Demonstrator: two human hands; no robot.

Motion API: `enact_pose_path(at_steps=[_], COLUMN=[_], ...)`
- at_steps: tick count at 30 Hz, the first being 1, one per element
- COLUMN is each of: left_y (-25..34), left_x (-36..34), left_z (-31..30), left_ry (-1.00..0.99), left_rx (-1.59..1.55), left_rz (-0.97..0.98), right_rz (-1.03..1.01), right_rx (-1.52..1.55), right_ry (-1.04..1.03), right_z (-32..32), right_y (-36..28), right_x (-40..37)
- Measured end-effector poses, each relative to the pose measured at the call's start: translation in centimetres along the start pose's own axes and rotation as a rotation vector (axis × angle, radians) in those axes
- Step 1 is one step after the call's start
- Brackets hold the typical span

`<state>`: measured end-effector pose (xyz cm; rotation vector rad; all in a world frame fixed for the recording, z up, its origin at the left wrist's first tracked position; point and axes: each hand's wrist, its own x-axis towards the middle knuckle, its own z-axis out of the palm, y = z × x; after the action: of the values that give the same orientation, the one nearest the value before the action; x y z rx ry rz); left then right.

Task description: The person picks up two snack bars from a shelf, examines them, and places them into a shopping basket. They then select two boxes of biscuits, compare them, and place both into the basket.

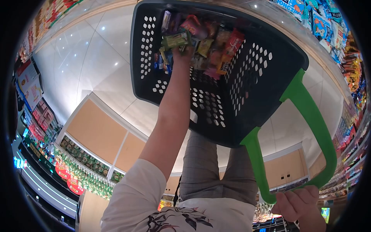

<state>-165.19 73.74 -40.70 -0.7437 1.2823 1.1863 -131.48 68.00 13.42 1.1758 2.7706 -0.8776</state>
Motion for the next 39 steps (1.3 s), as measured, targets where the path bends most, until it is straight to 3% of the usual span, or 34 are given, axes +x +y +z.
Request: enact_pose_path(at_steps=[5,7,10,13,17,23,28,33,39], left_y=[0.0,0.3,0.4,0.0,-0.3,-0.3,-1.7,-1.7,-2.1], left_x=[2.6,1.9,-2.5,-2.5,-0.2,4.2,2.5,1.8,0.6], left_z=[0.4,0.9,3.8,4.5,4.2,-0.3,-1.6,-2.6,-6.0], left_ry=[0.020,-0.066,-0.018,-0.051,-0.104,0.072,0.134,0.029,0.161], left_rx=[-0.224,-0.255,-0.217,-0.190,-0.509,-0.545,-0.340,-0.277,0.271], left_rz=[-0.117,-0.146,-0.193,-0.166,-0.205,-0.028,0.141,0.089,0.078], right_rz=[0.008,0.010,0.010,0.012,0.004,0.015,0.027,-0.005,-0.007], right_rx=[-0.015,-0.015,-0.014,-0.017,-0.018,0.025,0.041,0.045,0.048], right_ry=[-0.017,-0.021,-0.017,-0.009,-0.010,-0.023,-0.028,-0.037,-0.019], right_z=[-0.1,0.0,0.0,0.1,0.1,0.1,0.1,0.0,0.1], right_y=[-0.1,-0.1,-0.1,-0.1,0.0,-0.1,-0.2,0.0,0.0], right_x=[-0.2,-0.3,-0.2,-0.3,-0.3,0.2,0.4,0.4,0.5])
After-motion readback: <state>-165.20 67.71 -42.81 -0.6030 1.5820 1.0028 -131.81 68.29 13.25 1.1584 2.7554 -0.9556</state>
